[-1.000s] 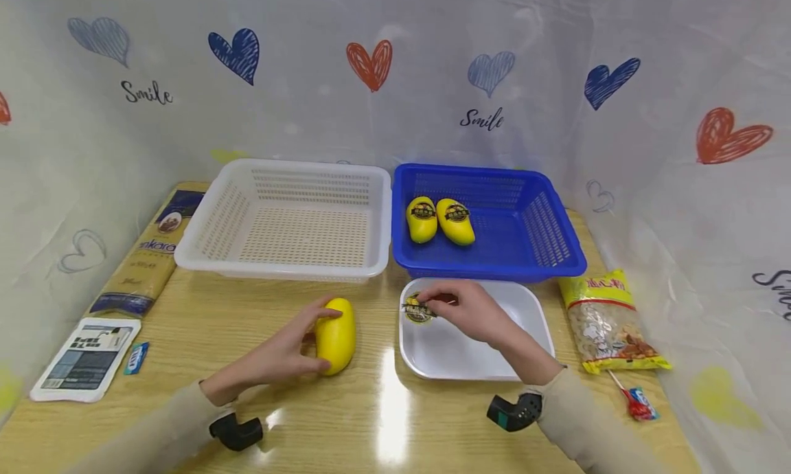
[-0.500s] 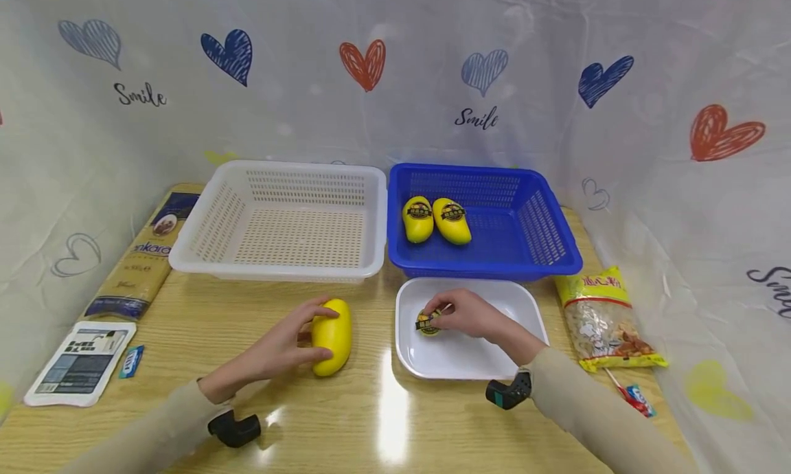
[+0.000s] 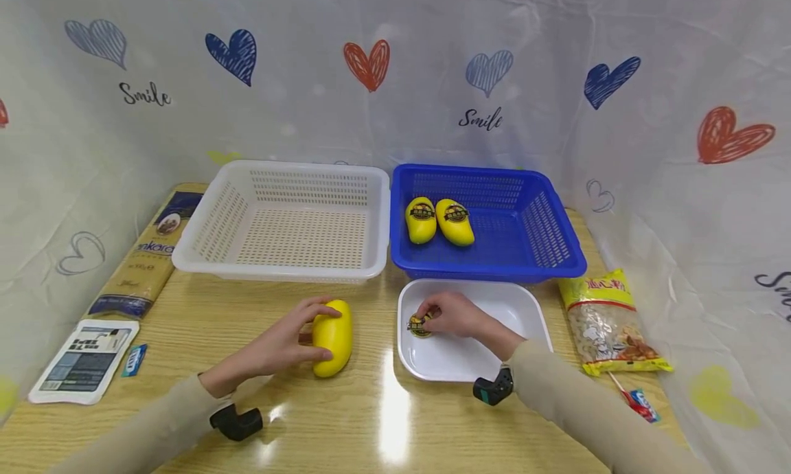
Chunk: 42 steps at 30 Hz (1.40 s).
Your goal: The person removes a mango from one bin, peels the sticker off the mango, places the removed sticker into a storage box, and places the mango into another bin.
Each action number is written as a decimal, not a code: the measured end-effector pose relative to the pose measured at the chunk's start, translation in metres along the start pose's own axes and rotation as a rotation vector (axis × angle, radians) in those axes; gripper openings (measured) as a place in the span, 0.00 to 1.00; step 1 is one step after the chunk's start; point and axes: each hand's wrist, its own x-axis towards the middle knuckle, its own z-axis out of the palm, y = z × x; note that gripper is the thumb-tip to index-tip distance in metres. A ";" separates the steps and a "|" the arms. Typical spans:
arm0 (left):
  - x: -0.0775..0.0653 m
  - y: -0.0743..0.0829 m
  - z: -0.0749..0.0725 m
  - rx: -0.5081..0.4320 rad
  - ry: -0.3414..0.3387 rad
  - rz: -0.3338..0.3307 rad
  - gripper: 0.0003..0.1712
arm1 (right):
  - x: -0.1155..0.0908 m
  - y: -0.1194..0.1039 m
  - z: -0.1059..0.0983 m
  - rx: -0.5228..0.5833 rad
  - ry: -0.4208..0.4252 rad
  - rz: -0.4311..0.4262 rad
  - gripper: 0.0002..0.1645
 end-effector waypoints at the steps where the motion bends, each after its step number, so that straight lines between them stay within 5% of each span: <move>1: 0.000 0.000 0.000 -0.006 -0.003 -0.001 0.31 | 0.001 -0.001 0.001 -0.040 0.007 -0.014 0.09; 8: 0.001 0.000 -0.001 -0.045 -0.024 -0.001 0.31 | 0.000 -0.015 0.009 -0.282 0.074 -0.063 0.08; 13: 0.002 -0.001 -0.001 -0.042 -0.027 -0.023 0.31 | -0.010 -0.026 0.013 -0.373 0.124 0.018 0.12; 22: 0.001 -0.004 0.000 -0.069 -0.022 0.000 0.32 | -0.025 -0.025 0.000 -0.313 0.036 -0.145 0.16; 29: 0.000 -0.007 0.005 -0.081 0.026 0.035 0.32 | -0.024 -0.066 -0.013 -0.175 0.036 -0.153 0.13; 36: 0.001 -0.004 0.016 -0.035 0.105 0.019 0.36 | 0.000 -0.113 0.019 -0.230 0.014 -0.280 0.15; 42: -0.006 0.000 0.015 -0.063 0.041 -0.007 0.45 | 0.017 -0.124 0.052 -0.341 -0.050 -0.342 0.18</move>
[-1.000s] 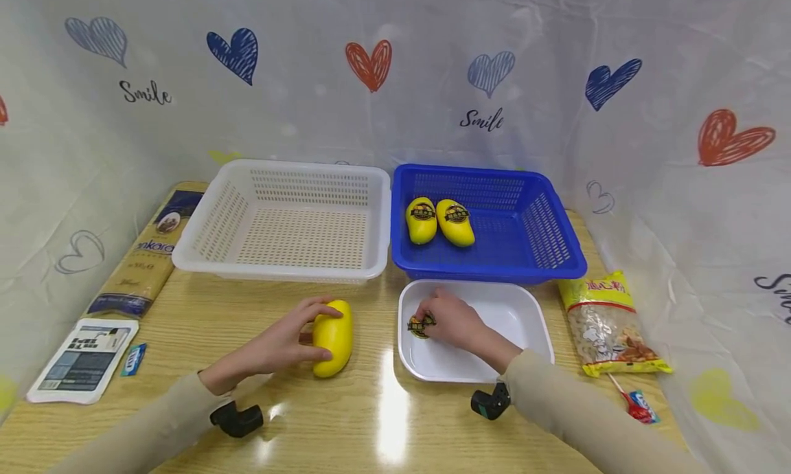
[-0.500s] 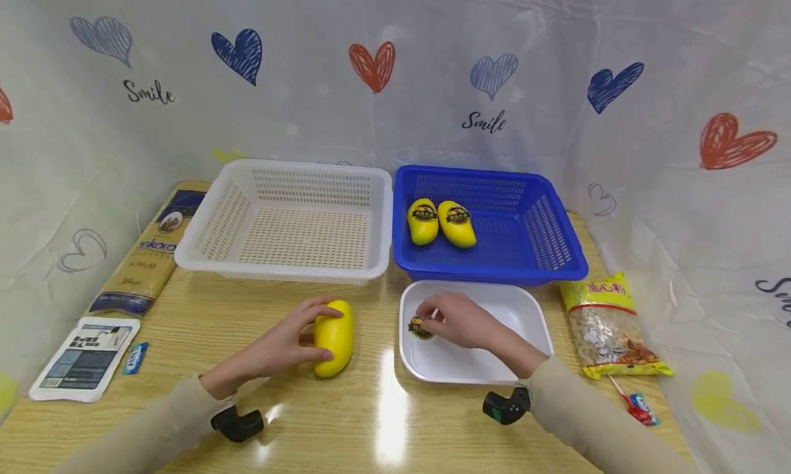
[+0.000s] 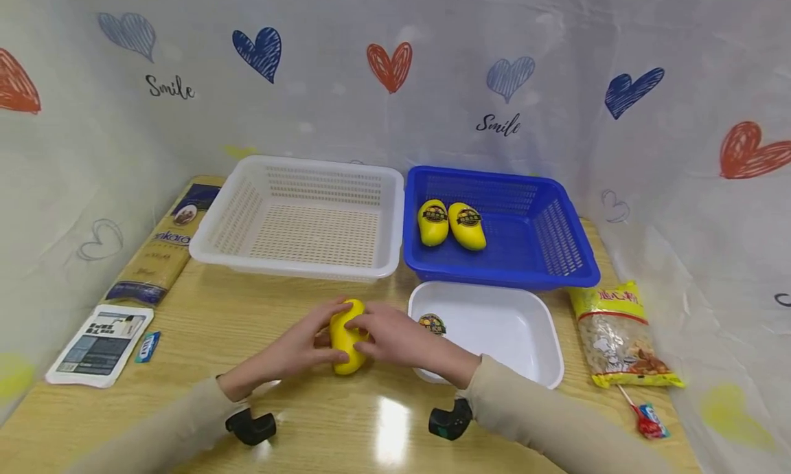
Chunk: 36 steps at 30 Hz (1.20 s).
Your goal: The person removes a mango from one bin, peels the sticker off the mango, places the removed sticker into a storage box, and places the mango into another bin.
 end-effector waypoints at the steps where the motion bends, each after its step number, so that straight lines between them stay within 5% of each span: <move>1: -0.002 0.001 -0.003 0.005 -0.017 -0.005 0.46 | 0.001 -0.001 0.002 -0.002 -0.001 -0.001 0.19; 5: -0.012 0.006 -0.027 0.073 -0.080 -0.012 0.44 | 0.005 -0.002 0.006 -0.004 0.000 0.005 0.20; 10: -0.024 0.028 -0.082 0.036 -0.131 0.031 0.31 | 0.006 -0.001 0.007 0.059 -0.051 -0.007 0.22; 14: -0.027 0.042 -0.130 0.135 0.021 0.062 0.26 | 0.011 0.001 0.009 0.123 -0.080 -0.009 0.21; 18: -0.028 0.043 -0.171 0.316 0.224 -0.045 0.29 | 0.018 0.004 0.012 0.170 -0.068 0.024 0.17; 21: -0.027 0.029 -0.197 0.397 0.278 -0.131 0.34 | 0.020 0.005 0.013 0.187 -0.055 0.027 0.15; 24: -0.027 0.007 -0.218 0.352 0.246 -0.196 0.39 | 0.019 0.003 0.009 0.211 -0.042 0.005 0.16; 28: -0.031 -0.015 -0.235 0.167 0.197 -0.259 0.40 | 0.017 -0.004 -0.007 0.324 -0.075 -0.021 0.17; 32: -0.036 -0.034 -0.245 0.048 0.204 -0.276 0.36 | 0.020 -0.013 -0.031 0.436 -0.113 -0.068 0.18; 36: -0.040 -0.048 -0.249 -0.007 0.196 -0.264 0.34 | 0.040 -0.013 -0.060 0.491 -0.045 -0.057 0.20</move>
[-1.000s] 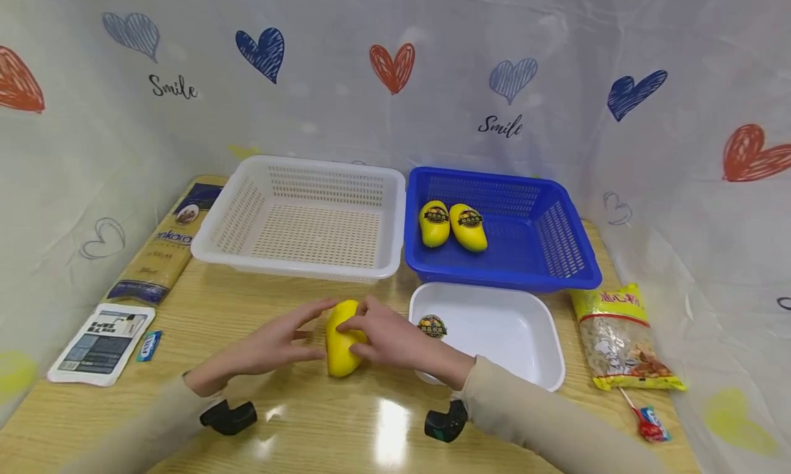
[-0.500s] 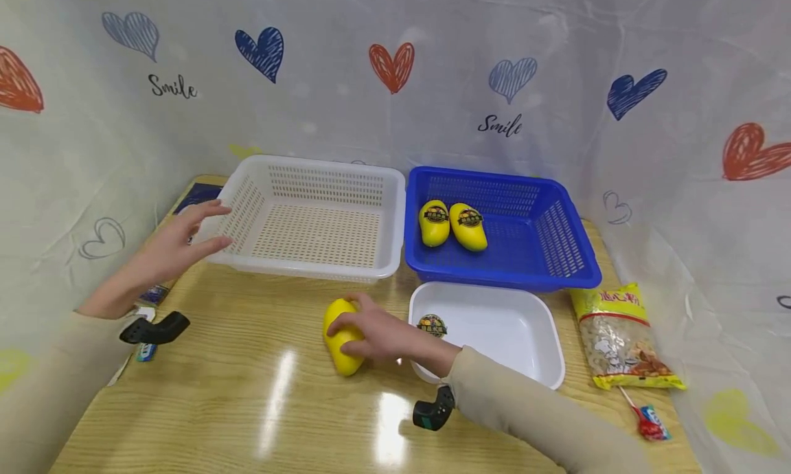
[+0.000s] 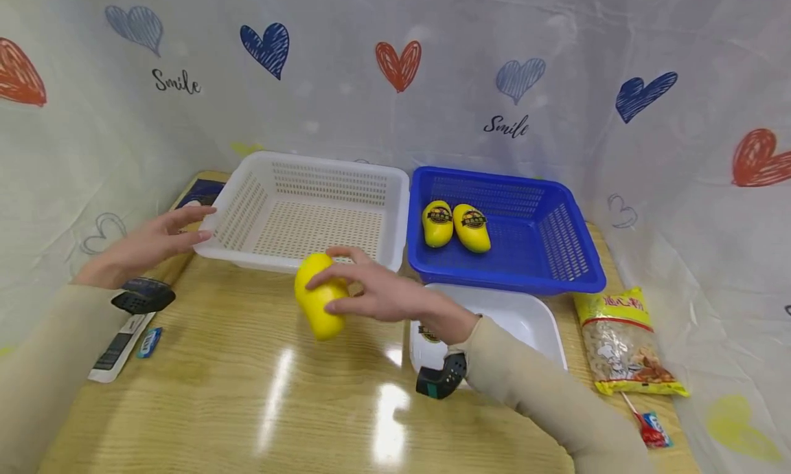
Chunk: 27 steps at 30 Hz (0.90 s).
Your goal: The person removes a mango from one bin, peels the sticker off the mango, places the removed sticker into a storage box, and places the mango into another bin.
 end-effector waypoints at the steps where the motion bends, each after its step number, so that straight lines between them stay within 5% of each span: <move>1: 0.000 -0.003 0.000 -0.008 -0.006 0.002 0.34 | 0.007 -0.001 -0.009 0.010 0.032 0.020 0.20; 6: 0.002 -0.011 -0.001 -0.040 -0.006 0.009 0.34 | 0.047 0.018 -0.044 0.090 0.155 0.176 0.23; 13: 0.007 -0.013 -0.002 -0.023 0.004 -0.007 0.34 | 0.095 0.060 -0.063 0.122 0.182 0.332 0.28; 20: 0.017 -0.022 -0.001 -0.140 0.002 -0.006 0.35 | 0.115 0.086 -0.060 0.067 0.105 0.474 0.29; 27: 0.017 -0.026 0.000 -0.274 -0.021 0.032 0.34 | 0.125 0.090 -0.058 0.000 0.085 0.498 0.31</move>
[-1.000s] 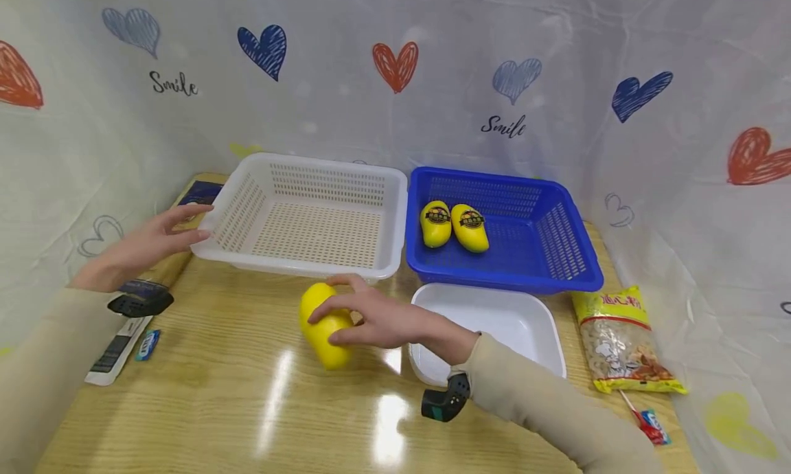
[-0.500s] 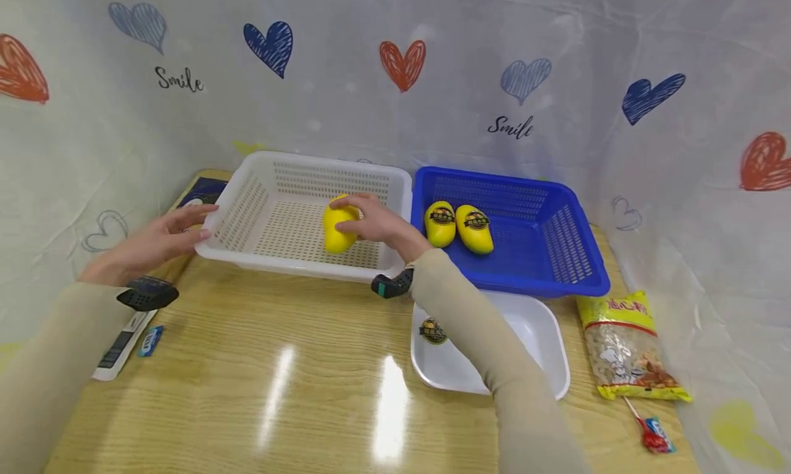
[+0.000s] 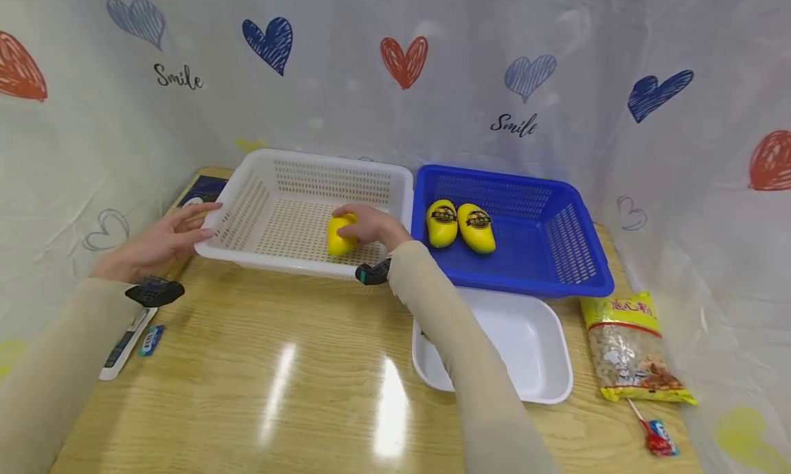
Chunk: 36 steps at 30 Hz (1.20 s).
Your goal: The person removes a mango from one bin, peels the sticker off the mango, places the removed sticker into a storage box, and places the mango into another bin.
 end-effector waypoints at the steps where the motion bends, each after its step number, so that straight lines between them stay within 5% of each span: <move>1: 0.000 0.000 0.000 -0.016 -0.011 0.008 0.34 | 0.001 -0.001 0.000 0.000 -0.013 -0.004 0.32; 4: 0.000 0.000 -0.001 -0.052 -0.028 0.016 0.34 | -0.002 -0.004 0.000 -0.058 -0.048 -0.034 0.35; 8: 0.000 0.001 0.001 -0.014 -0.004 -0.018 0.34 | -0.025 -0.007 -0.007 -0.185 0.025 -0.135 0.33; 14: 0.000 0.003 0.003 0.045 0.012 -0.051 0.35 | -0.093 0.005 -0.035 -0.116 0.301 -0.239 0.28; 20: -0.001 0.002 0.001 0.042 0.003 -0.046 0.35 | -0.140 0.063 -0.079 -0.068 0.568 -0.108 0.27; 27: 0.000 0.000 -0.001 0.052 -0.013 -0.040 0.35 | -0.153 0.134 -0.111 -0.015 0.470 0.084 0.34; 32: 0.000 0.000 -0.001 0.050 -0.020 -0.032 0.35 | -0.146 0.153 -0.112 -0.069 0.360 0.100 0.36; 36: 0.001 0.000 0.001 0.059 -0.001 -0.053 0.35 | -0.141 0.155 -0.110 -0.148 0.382 0.145 0.33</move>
